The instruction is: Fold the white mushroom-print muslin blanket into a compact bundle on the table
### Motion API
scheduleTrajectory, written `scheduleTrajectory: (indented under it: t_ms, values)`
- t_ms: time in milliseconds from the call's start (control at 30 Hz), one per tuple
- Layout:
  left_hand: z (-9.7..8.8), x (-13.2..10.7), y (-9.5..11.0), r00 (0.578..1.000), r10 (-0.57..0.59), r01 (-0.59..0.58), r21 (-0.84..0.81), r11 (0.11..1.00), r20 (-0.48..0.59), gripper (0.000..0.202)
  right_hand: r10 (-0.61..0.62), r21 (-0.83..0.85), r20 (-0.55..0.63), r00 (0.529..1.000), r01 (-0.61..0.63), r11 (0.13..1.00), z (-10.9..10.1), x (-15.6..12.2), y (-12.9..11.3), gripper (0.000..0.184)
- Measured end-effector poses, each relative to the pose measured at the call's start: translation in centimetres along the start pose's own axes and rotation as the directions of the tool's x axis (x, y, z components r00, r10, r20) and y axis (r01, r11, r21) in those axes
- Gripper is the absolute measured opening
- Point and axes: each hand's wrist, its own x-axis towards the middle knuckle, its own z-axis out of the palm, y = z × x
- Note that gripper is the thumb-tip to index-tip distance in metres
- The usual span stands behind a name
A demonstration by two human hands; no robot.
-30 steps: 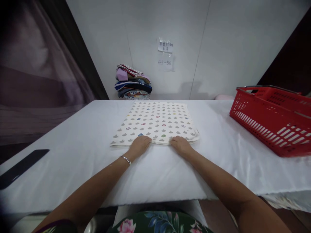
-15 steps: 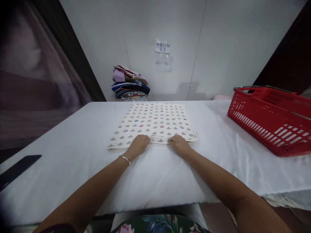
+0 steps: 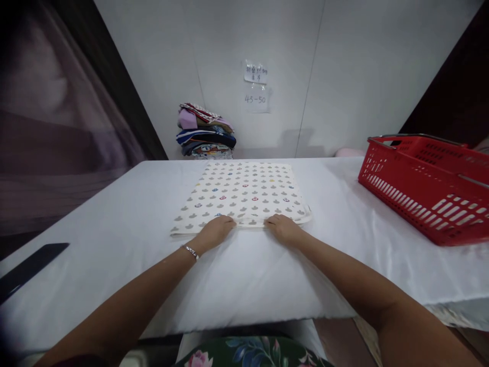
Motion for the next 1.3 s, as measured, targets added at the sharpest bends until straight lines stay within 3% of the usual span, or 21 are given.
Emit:
scheduleTrajectory:
  t_ms: [133,267,333,433,567,667,767,900,1033,1300]
  values:
    - [-0.3,-0.6,0.0,0.999,-0.032,0.032,-0.04,0.999,-0.01,0.025,0.031,0.044,0.039,0.999,-0.033,0.998,-0.7,-0.3,0.1,0.035]
    - [-0.3,-0.4,0.6,0.998,-0.033,0.03,0.063,0.998,0.049,0.023,-0.085,-0.031,0.055,0.995,0.087,0.996,-0.3,-0.2,0.0,0.031]
    - [-0.3,0.0,1.0,0.998,-0.02,0.014,0.107,0.994,0.06,0.023,-0.057,-0.066,0.039,0.998,0.06,0.996,-0.1,0.0,-0.4,0.031]
    - [-0.7,0.5,1.6,0.999,-0.025,0.02,0.149,0.989,0.034,0.025,-0.002,-0.109,0.003,1.0,0.002,0.994,-0.2,0.2,-0.9,0.032]
    - [-1.6,0.2,1.9,0.998,-0.035,0.045,0.185,0.982,-0.052,0.027,-0.083,-0.166,-0.047,0.995,0.075,0.983,-1.7,-0.1,-1.2,0.03]
    - [-1.9,-0.8,2.1,0.995,-0.04,0.056,0.179,0.982,-0.095,0.03,-0.058,-0.134,-0.102,0.993,0.044,0.99,-2.3,-1.1,-1.5,0.03]
    - [-1.4,-1.7,2.5,0.999,-0.016,0.022,0.151,0.988,-0.037,0.028,-0.04,-0.125,-0.06,0.997,0.032,0.992,-2.1,-2.0,-2.0,0.03]
    - [-0.6,-2.4,3.0,0.99,-0.097,0.108,0.119,0.987,-0.099,0.034,-0.043,-0.187,-0.075,0.996,0.028,0.982,-1.8,-2.4,-2.6,0.028]
    - [-0.3,-2.7,3.1,0.993,-0.104,0.108,0.083,0.991,-0.052,0.036,0.002,-0.098,-0.059,0.998,-0.008,0.995,-1.7,-2.9,-2.8,0.032]
    - [1.4,-3.1,2.0,0.991,-0.069,0.073,0.036,0.997,-0.111,0.04,-0.126,-0.183,-0.069,0.99,0.111,0.977,-0.5,-4.3,-1.6,0.033]
